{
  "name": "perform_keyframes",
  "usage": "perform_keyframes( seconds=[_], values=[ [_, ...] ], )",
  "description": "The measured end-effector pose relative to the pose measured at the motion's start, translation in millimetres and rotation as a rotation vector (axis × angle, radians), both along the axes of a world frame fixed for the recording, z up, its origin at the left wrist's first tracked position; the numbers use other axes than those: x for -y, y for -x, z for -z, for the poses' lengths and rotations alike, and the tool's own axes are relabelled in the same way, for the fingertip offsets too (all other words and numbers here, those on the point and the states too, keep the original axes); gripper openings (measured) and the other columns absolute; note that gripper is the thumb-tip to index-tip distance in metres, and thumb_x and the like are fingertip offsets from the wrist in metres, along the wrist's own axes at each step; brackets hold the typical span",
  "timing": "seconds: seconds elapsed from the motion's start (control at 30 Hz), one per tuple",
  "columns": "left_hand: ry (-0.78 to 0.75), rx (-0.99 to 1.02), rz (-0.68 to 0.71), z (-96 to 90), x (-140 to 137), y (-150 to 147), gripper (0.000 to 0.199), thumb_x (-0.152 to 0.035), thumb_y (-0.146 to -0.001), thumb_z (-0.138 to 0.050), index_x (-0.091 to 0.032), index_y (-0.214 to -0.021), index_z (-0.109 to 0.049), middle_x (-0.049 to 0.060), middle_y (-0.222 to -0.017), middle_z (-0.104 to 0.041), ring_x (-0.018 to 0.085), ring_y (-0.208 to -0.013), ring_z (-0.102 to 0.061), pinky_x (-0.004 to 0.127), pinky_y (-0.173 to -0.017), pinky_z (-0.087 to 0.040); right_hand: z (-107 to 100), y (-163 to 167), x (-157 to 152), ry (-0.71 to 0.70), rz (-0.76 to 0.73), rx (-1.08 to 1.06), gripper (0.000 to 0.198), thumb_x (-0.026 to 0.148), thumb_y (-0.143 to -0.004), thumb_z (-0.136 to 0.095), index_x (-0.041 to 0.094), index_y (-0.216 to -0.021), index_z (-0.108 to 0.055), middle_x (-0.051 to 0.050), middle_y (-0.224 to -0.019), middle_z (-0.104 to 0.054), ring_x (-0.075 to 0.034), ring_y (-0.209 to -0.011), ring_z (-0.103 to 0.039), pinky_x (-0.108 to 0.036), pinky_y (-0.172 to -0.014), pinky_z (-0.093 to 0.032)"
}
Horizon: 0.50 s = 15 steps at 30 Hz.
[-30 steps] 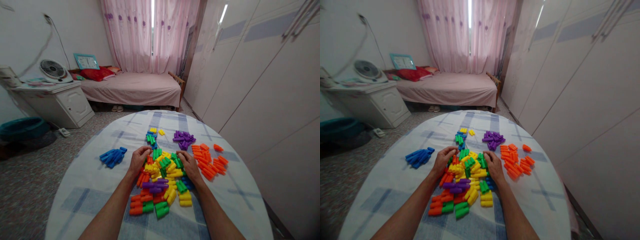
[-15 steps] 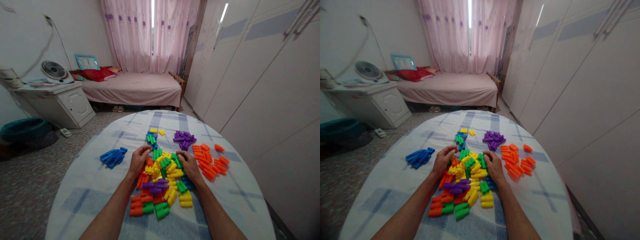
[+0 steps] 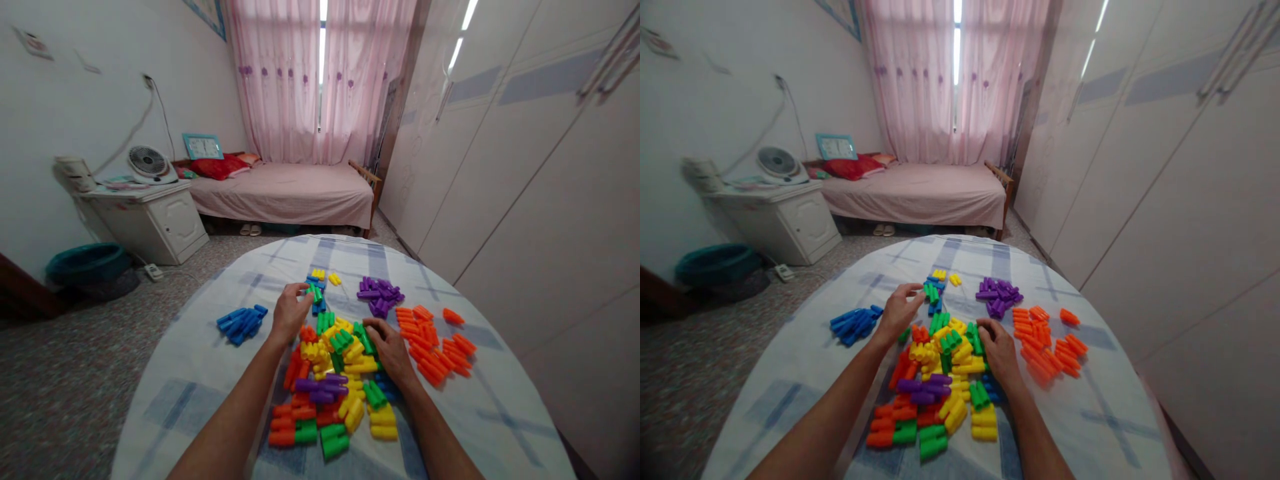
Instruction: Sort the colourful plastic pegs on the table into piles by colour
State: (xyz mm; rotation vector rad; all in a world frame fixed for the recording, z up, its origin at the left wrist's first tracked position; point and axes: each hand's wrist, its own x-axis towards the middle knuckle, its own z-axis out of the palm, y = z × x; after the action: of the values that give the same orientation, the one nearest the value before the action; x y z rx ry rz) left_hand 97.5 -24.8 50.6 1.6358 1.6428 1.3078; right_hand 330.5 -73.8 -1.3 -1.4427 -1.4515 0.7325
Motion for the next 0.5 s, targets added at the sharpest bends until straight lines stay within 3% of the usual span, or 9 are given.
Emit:
perform_keyframes(
  seconds=[0.13, 0.27, 0.5],
  values=[
    [0.059, -0.293, -0.083, 14.9, -19, -8, 0.045, -0.046, -0.073, -0.058, -0.017, -0.108, -0.059, 0.013, -0.109, -0.061, 0.025, -0.105, -0.055, 0.032, -0.086, -0.039, 0, 0, 0, 0.02, -0.009, 0.01, 0.032, 0.042, -0.076, -0.051, 0.021, -0.093, -0.067, -0.005, -0.09, -0.069, -0.022, -0.083, -0.062, -0.034, -0.074, -0.049],
    [0.129, -0.446, -0.131, 24.2, -26, -19, 0.057, -0.054, -0.07, -0.059, -0.018, -0.114, -0.053, 0.013, -0.108, -0.061, 0.027, -0.103, -0.054, 0.032, -0.082, -0.039, -4, 1, 2, 0.024, -0.008, 0.025, 0.03, 0.041, -0.077, -0.05, 0.021, -0.092, -0.066, -0.004, -0.09, -0.069, -0.021, -0.083, -0.062, -0.032, -0.074, -0.048],
    [0.152, -0.452, -0.089, 22.4, -34, -15, 0.049, -0.025, -0.071, -0.054, -0.015, -0.12, -0.05, 0.015, -0.105, -0.062, 0.026, -0.098, -0.058, 0.031, -0.079, -0.041, -3, 0, 1, 0.035, -0.013, 0.026, 0.032, 0.042, -0.077, -0.05, 0.021, -0.094, -0.066, -0.004, -0.091, -0.069, -0.022, -0.083, -0.062, -0.032, -0.072, -0.049]
  ],
)
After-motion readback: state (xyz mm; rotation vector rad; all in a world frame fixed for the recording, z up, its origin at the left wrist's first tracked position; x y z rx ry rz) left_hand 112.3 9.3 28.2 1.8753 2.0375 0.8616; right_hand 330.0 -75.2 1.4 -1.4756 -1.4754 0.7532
